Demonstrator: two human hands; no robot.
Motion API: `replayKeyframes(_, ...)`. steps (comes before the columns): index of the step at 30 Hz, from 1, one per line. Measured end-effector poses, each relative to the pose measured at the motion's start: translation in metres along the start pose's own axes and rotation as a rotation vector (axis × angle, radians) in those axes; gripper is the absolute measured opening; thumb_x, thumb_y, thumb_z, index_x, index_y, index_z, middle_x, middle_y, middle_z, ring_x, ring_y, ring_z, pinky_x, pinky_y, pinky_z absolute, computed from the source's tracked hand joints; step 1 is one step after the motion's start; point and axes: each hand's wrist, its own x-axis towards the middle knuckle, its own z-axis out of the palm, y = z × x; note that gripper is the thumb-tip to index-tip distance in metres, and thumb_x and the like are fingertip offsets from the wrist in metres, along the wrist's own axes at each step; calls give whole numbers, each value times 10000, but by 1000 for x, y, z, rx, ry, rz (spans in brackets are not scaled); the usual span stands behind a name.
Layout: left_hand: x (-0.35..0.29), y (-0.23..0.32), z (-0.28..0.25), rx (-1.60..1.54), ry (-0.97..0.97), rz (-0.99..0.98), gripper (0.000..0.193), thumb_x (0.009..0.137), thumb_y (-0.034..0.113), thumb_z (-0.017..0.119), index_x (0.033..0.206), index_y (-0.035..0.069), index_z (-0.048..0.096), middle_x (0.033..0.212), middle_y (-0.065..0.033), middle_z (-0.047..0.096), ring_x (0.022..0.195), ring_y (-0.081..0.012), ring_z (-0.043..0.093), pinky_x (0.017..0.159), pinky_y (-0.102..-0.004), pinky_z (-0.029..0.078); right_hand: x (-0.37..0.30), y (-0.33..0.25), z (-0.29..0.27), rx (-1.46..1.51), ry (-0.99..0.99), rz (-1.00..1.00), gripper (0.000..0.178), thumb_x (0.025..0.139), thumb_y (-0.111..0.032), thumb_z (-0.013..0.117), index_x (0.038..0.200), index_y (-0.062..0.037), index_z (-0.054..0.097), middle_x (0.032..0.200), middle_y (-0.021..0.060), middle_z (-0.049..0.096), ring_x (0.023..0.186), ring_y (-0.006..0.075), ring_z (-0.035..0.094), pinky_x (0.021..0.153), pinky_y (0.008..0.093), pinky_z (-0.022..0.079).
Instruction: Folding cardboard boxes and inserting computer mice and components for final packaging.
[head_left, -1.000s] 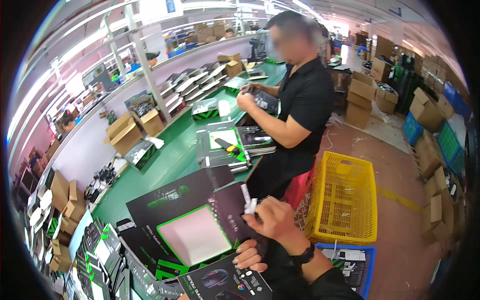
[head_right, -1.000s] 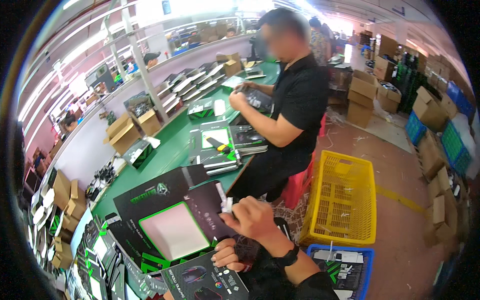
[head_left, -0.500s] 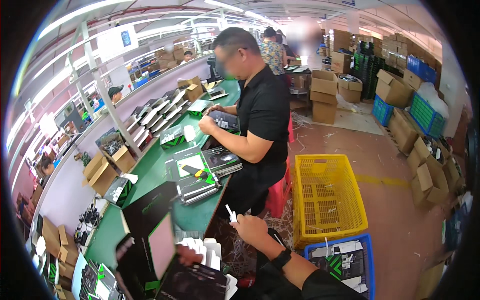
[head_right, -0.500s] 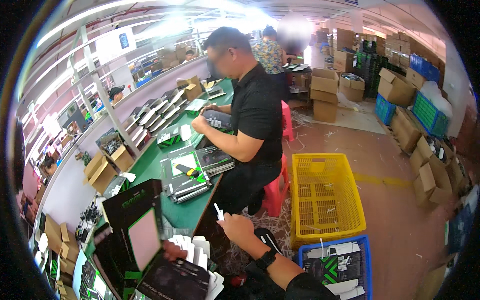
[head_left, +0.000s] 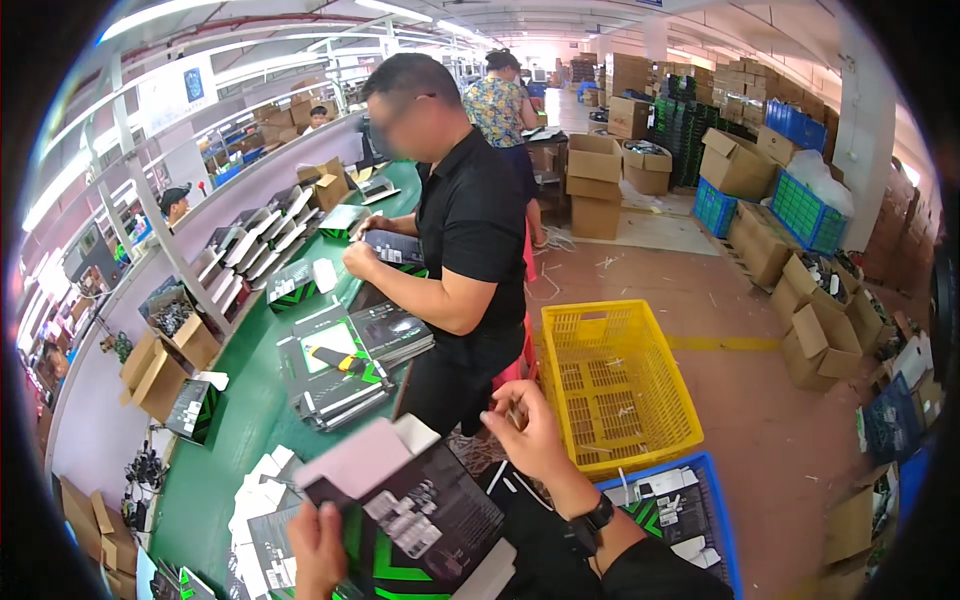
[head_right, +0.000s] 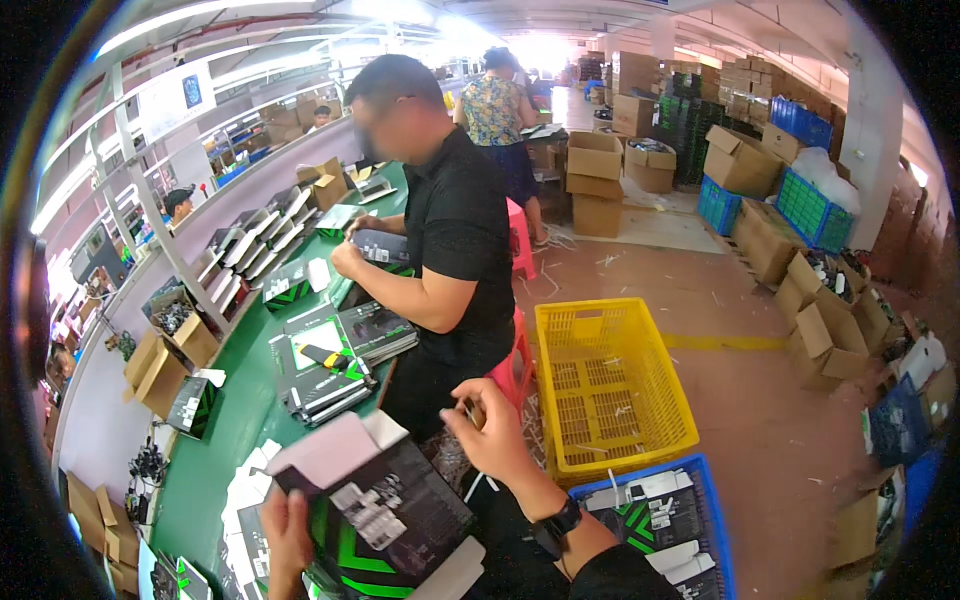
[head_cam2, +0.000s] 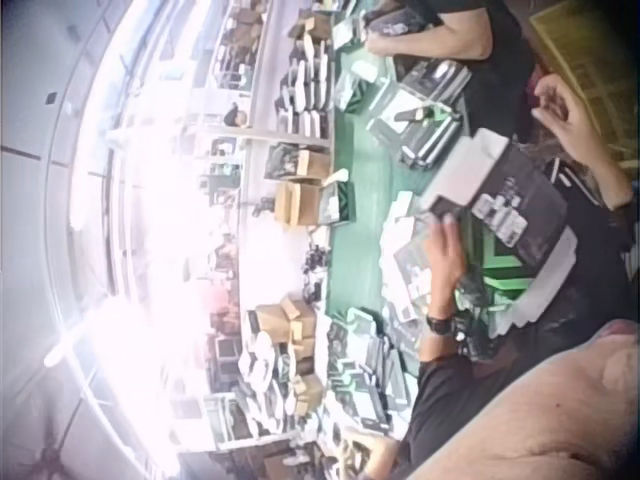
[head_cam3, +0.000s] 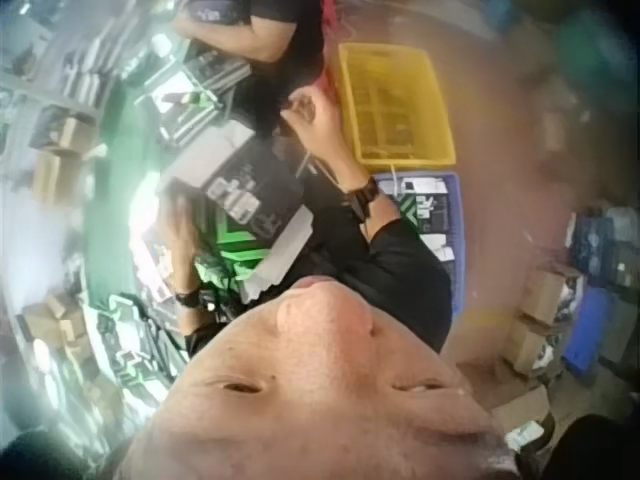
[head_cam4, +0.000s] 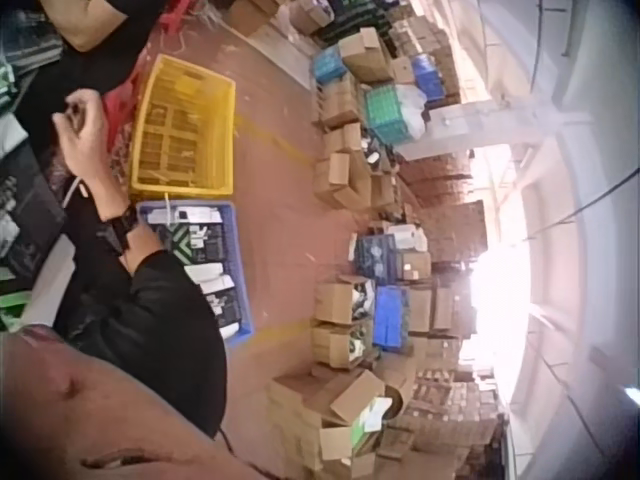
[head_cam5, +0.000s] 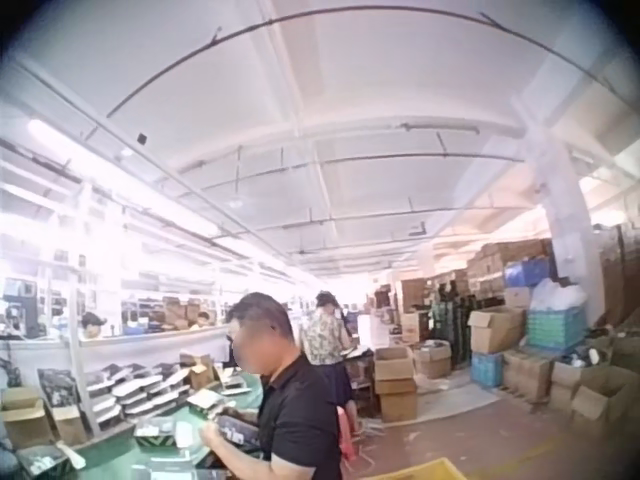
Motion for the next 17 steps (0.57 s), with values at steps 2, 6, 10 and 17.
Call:
replayKeyframes(2,-4,6,15,269,-160,199,174,928,182,616,892,12,621,664,-179,565,584,-362,545,563,-458,411,-6,-36,-4,-106,-227,-155,291,865,-157,780,1067,-37,608,871,55,614,697,167,585,650,305,468)
replayKeyframes(6,1,21,31,241,-321,401,327,846,154,742,693,52,471,619,-156,531,562,-378,532,524,-461,397,-33,-49,11,-477,-818,-199,463,849,-459,757,1033,-42,668,941,121,665,791,318,679,667,391,528)
replayKeyframes(10,10,16,36,131,-272,396,320,784,262,841,847,74,590,757,-98,583,711,-327,567,658,-423,442,-45,-39,12,-468,-836,-134,464,804,-494,779,885,-49,677,795,126,649,726,343,663,627,413,513)
replayKeyframes(17,-11,28,27,270,125,315,963,621,439,918,1435,146,494,1414,-187,452,1274,-420,426,1071,-556,350,-24,-54,21,-559,-358,-170,397,768,-363,842,650,-58,617,641,96,624,564,267,626,525,368,478)
